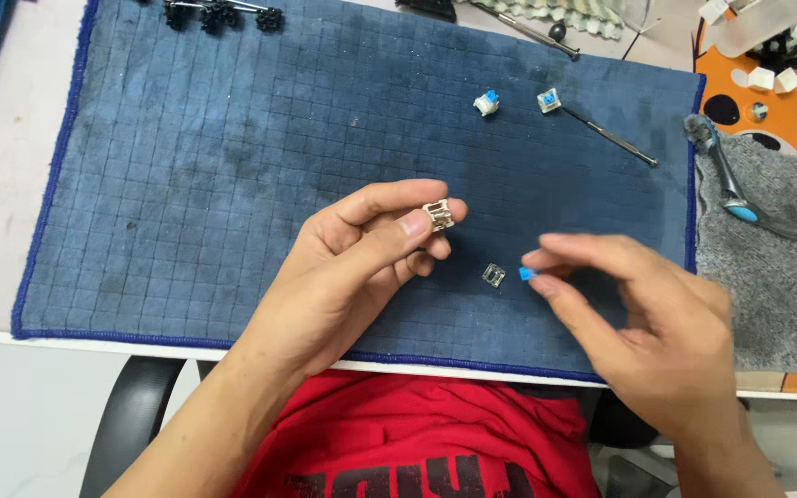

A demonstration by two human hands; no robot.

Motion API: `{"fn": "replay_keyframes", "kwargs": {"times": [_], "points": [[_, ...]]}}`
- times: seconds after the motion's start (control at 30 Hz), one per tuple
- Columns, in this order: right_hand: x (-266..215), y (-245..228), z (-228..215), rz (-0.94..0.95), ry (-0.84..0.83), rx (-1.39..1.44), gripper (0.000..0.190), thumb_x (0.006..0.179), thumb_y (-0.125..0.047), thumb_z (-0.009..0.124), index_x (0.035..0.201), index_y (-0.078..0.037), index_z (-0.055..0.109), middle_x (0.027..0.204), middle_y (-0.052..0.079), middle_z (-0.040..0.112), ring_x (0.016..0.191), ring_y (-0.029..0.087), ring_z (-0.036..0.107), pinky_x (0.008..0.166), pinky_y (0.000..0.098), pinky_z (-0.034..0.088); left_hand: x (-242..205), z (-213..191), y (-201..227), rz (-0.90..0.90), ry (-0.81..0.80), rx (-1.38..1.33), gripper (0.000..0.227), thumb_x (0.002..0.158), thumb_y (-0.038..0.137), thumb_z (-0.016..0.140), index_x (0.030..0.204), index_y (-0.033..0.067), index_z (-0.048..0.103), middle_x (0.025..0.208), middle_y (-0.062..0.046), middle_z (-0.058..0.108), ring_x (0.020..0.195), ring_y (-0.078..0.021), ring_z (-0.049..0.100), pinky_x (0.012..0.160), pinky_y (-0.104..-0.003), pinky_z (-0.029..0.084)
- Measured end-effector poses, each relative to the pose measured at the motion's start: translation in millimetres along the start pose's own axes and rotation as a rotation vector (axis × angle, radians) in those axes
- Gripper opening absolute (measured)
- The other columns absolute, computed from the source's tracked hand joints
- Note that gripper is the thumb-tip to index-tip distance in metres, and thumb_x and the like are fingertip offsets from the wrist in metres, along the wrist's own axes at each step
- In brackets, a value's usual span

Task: The person assembles mechanical keyboard switches by hand on a blue mat. They insert metal stems into white switch housings, then attach blue stabilizers and clear keycaps to each unit, repeating the process for several switches.

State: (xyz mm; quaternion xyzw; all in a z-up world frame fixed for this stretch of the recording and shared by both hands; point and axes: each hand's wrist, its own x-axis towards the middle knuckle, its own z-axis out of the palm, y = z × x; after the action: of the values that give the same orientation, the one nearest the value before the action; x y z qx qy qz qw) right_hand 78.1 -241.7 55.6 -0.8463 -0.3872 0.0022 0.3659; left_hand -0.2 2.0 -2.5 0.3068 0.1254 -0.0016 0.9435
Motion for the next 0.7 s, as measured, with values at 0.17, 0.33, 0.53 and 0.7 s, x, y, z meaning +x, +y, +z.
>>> {"fn": "replay_keyframes", "kwargs": {"times": [0.17, 0.33, 0.53, 0.7], "points": [[10, 5, -2, -0.078, -0.107, 0.02, 0.027, 0.103, 0.002, 0.082, 0.129, 0.0, 0.076, 0.114, 0.011, 0.089, 0.102, 0.017, 0.087, 0.098, 0.0272, 0.064, 1, 0, -1, -0.008, -0.003, 0.021, 0.032, 0.107, 0.007, 0.077, 0.138, -0.0012, 0.08, 0.135, -0.023, 0.084, 0.101, -0.0204, 0.077, 0.092, -0.029, 0.06], [21, 8, -2, -0.17, -0.19, 0.026, 0.026, 0.105, -0.001, 0.077, 0.131, -0.001, 0.076, 0.113, 0.008, 0.088, 0.105, 0.018, 0.086, 0.1, 0.0285, 0.065, 0, 2, 2, -0.006, 0.005, 0.036, 0.031, 0.107, 0.006, 0.076, 0.137, -0.0013, 0.08, 0.133, -0.024, 0.084, 0.101, -0.021, 0.077, 0.091, -0.029, 0.06], [23, 20, 1, -0.238, -0.279, -0.005, 0.035, 0.108, -0.003, 0.074, 0.142, -0.007, 0.072, 0.116, 0.005, 0.088, 0.107, 0.021, 0.084, 0.105, 0.0349, 0.063, 2, 2, -1, -0.018, 0.031, 0.037, 0.033, 0.105, 0.005, 0.077, 0.137, -0.0027, 0.08, 0.133, -0.024, 0.085, 0.1, -0.0197, 0.078, 0.09, -0.028, 0.061], [23, 23, -1, -0.38, -0.282, -0.03, 0.034, 0.111, -0.004, 0.068, 0.144, -0.002, 0.072, 0.133, 0.01, 0.084, 0.116, 0.028, 0.084, 0.108, 0.0395, 0.064, 7, -1, -7, -0.028, 0.101, -0.01, 0.037, 0.101, 0.002, 0.078, 0.137, -0.0057, 0.079, 0.131, -0.029, 0.086, 0.098, -0.0223, 0.078, 0.093, -0.031, 0.061]]}}
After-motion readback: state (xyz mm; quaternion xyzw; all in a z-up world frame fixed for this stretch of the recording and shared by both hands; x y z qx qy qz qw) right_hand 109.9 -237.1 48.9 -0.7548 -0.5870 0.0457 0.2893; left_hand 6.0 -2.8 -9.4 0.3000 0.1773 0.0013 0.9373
